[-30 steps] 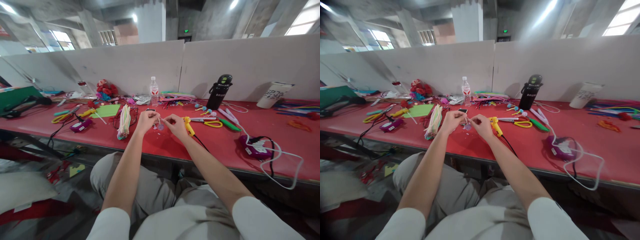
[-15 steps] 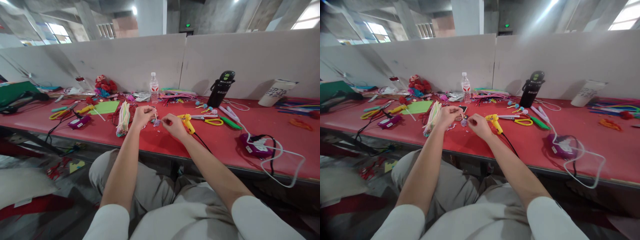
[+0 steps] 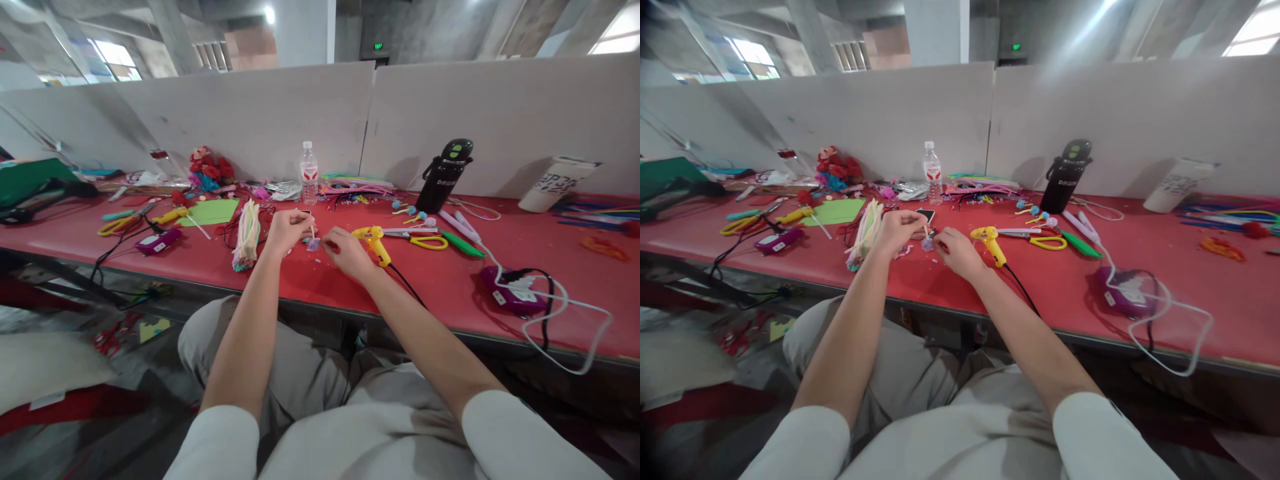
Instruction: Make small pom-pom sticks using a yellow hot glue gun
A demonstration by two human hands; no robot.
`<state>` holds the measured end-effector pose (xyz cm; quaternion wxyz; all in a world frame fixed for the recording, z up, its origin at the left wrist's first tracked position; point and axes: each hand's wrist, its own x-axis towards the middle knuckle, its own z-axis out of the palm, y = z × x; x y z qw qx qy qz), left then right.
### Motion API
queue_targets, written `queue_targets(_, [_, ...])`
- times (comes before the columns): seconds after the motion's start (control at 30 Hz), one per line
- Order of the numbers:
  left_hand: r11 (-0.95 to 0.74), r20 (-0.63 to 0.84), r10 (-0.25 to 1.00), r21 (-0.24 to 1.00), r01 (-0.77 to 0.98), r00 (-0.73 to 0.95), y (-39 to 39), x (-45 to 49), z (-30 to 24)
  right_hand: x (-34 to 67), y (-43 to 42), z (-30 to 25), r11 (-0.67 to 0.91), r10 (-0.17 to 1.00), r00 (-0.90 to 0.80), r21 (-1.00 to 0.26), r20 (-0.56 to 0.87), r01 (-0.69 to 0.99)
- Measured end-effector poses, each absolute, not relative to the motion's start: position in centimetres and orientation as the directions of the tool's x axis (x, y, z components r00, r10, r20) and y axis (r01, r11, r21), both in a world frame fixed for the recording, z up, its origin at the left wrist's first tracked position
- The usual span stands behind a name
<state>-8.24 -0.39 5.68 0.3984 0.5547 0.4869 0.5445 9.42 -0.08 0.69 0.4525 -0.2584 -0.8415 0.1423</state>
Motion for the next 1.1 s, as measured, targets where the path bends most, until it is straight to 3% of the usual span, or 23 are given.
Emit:
queue_targets(0.1, [-0.210, 0.221, 0.972, 0.971, 0.115, -0.085, -0.4, -8.4, 5.8, 9.3, -0.1, 0.5, 0.801, 0.597, -0.436, -0.530, 0.673, 0.279])
queue_targets(0.2, [-0.237, 0.251, 0.962, 0.963, 0.127, -0.109, -0.4, -8.6, 5.9, 8.9, 0.2, 0.2, 0.651, 0.753, -0.303, -0.727, 0.584, 0.217])
queue_targets(0.3, [-0.271, 0.284, 0.954, 0.954, 0.131, -0.094, -0.3, -8.6, 6.0, 8.4, 0.6, 0.2, 0.276, 0.935, -0.230, -0.961, 0.270, -0.004])
queue_targets(0.37, [-0.291, 0.301, 0.951, 0.950, 0.118, -0.078, -0.3, -8.6, 6.0, 8.1, 0.6, 0.4, -0.008, 0.955, -0.293, -0.985, 0.044, -0.173])
queue_targets(0.43, [-0.301, 0.309, 0.949, 0.947, 0.117, -0.066, -0.3, -8.5, 5.9, 8.0, 0.5, 0.7, -0.167, 0.932, -0.356, -0.951, -0.067, -0.259])
queue_targets(1.1, [-0.312, 0.316, 0.948, 0.946, 0.092, -0.030, -0.4, -7.9, 5.7, 7.8, 0.5, 0.3, -0.079, 0.967, -0.255, -0.946, 0.004, -0.314])
